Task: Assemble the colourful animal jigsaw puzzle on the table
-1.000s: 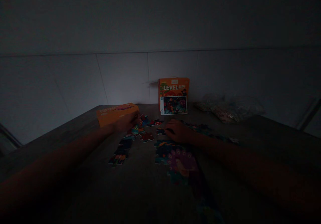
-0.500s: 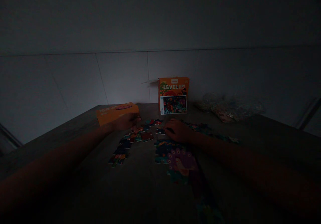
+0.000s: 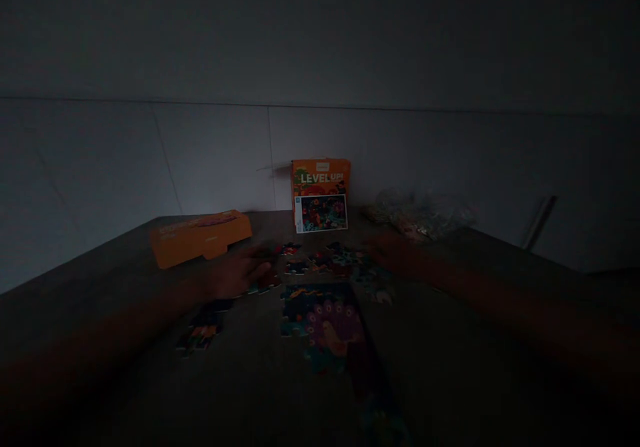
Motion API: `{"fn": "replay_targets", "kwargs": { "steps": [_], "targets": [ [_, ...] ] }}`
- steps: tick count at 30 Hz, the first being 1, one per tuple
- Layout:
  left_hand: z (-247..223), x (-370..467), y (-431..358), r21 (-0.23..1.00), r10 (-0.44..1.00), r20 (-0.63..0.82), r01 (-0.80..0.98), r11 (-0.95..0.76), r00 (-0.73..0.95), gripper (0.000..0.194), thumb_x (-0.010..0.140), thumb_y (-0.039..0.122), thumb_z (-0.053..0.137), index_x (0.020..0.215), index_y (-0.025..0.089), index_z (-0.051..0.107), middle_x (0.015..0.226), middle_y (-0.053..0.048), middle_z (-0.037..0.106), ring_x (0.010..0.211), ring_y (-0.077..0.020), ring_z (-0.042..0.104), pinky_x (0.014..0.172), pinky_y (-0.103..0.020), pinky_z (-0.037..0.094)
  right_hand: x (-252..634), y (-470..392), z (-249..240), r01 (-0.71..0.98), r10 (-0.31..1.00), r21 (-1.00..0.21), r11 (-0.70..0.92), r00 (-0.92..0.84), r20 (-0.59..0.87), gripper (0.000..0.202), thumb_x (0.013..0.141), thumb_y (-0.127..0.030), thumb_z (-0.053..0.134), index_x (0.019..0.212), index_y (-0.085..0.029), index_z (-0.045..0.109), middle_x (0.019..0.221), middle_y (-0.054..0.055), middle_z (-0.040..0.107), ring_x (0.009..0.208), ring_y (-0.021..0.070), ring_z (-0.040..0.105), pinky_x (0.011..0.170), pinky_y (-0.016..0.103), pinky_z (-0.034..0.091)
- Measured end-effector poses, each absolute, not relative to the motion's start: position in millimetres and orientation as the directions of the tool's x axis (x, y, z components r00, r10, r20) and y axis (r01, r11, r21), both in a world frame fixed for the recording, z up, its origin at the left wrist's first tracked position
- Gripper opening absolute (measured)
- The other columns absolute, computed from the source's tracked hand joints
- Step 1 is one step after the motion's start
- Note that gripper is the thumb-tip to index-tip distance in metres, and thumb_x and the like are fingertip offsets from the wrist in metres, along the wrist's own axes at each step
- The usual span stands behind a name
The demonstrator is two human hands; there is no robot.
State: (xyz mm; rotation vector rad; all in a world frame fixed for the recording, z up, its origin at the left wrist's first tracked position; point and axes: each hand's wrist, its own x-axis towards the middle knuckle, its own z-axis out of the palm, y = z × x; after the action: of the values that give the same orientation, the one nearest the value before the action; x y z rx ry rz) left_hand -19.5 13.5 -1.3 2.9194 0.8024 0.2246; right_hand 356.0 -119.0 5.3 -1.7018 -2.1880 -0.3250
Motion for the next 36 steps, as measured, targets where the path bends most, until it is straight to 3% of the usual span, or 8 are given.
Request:
{"fn": "replay_targets", "kwargs": {
  "steps": [5, 8, 14, 18, 23, 27, 36],
  "targets": [
    [5.5, 17.7, 12.5, 0.072, 0.387, 0.294, 0.383, -0.921, 0.874, 0.048, 0.103, 0.041, 0.025, 0.132, 0.017, 0.056, 0.14, -0.012, 0.052, 0.128, -0.0255, 0.049, 0.112, -0.038, 0.036, 382.7, -150.2, -13.8, 0.973, 0.925, -0.109, 0.205, -0.156, 0.347, 0.039, 0.099, -0.035, 0.041, 0.128, -0.019, 0.063, 0.126, 0.012, 0.067, 0.11, 0.0273, 0.065, 0.095, 0.043, 0.05],
    [13.4, 61.5, 8.5, 0.09, 0.213, 0.232, 0.197, -0.976, 0.949, 0.046, 0.103, 0.037, 0.032, 0.14, 0.016, 0.048, 0.145, -0.013, 0.048, 0.133, -0.0243, 0.045, 0.114, -0.037, 0.034, 377.8, -148.3, -19.4, 0.961, 0.945, -0.178, 0.212, -0.154, 0.289, 0.044, 0.099, -0.035, 0.04, 0.136, -0.018, 0.056, 0.137, 0.014, 0.059, 0.123, 0.0297, 0.057, 0.104, 0.048, 0.043],
    [1.5, 134.9, -3.5, 0.127, -0.07, 0.124, -0.086, -0.988, 0.99, 0.054, 0.099, 0.043, 0.047, 0.146, 0.016, 0.043, 0.153, -0.015, 0.038, 0.14, -0.0275, 0.038, 0.117, -0.038, 0.03, 360.4, -147.1, -20.9, 0.943, 0.943, -0.178, 0.28, -0.235, 0.236, 0.046, 0.101, -0.036, 0.035, 0.146, -0.026, 0.045, 0.146, 0.01, 0.05, 0.135, 0.0311, 0.044, 0.109, 0.058, 0.03],
    [-9.4, 136.6, -3.8, 0.194, -0.004, 0.207, -0.045, -0.98, 0.978, 0.048, 0.101, 0.038, 0.041, 0.143, 0.014, 0.046, 0.151, -0.015, 0.041, 0.139, -0.0264, 0.039, 0.117, -0.04, 0.029, 366.3, -150.9, -15.7, 0.946, 0.934, -0.146, 0.288, -0.244, 0.261, 0.043, 0.1, -0.031, 0.038, 0.139, -0.022, 0.053, 0.141, 0.012, 0.055, 0.133, 0.0289, 0.046, 0.109, 0.053, 0.032],
    [-14.9, 118.0, 4.9, 0.377, 0.216, 0.289, 0.096, -0.921, 0.933, 0.046, 0.09, 0.047, 0.06, 0.126, 0.018, 0.06, 0.133, -0.012, 0.058, 0.12, -0.0284, 0.056, 0.106, -0.041, 0.043, 378.3, -150.5, -11.8, 0.971, 0.93, -0.085, 0.224, -0.187, 0.317, 0.039, 0.096, -0.027, 0.044, 0.128, -0.014, 0.062, 0.125, 0.017, 0.064, 0.118, 0.0302, 0.057, 0.102, 0.048, 0.041],
    [-23.6, 115.6, 9.8, 0.468, 0.376, 0.333, 0.195, -0.862, 0.865, 0.05, 0.084, 0.041, 0.067, 0.125, 0.014, 0.057, 0.122, -0.015, 0.063, 0.111, -0.0321, 0.06, 0.099, -0.047, 0.048, 380.1, -151.0, -11.1, 0.969, 0.925, -0.058, 0.242, -0.212, 0.315, 0.034, 0.093, -0.025, 0.048, 0.119, -0.015, 0.068, 0.115, 0.015, 0.069, 0.109, 0.0284, 0.061, 0.098, 0.045, 0.043],
    [-29.2, 119.0, 19.7, 0.706, 0.479, 0.325, 0.128, -0.696, 0.815, 0.054, 0.074, 0.023, 0.074, 0.124, 0.015, 0.058, 0.116, -0.011, 0.069, 0.106, -0.0279, 0.065, 0.094, -0.042, 0.053, 379.4, -149.8, -14.9, 0.963, 0.912, -0.055, 0.264, -0.23, 0.34, 0.031, 0.092, -0.025, 0.049, 0.113, -0.015, 0.069, 0.111, 0.014, 0.07, 0.103, 0.0288, 0.063, 0.093, 0.045, 0.045]
  ]
}}
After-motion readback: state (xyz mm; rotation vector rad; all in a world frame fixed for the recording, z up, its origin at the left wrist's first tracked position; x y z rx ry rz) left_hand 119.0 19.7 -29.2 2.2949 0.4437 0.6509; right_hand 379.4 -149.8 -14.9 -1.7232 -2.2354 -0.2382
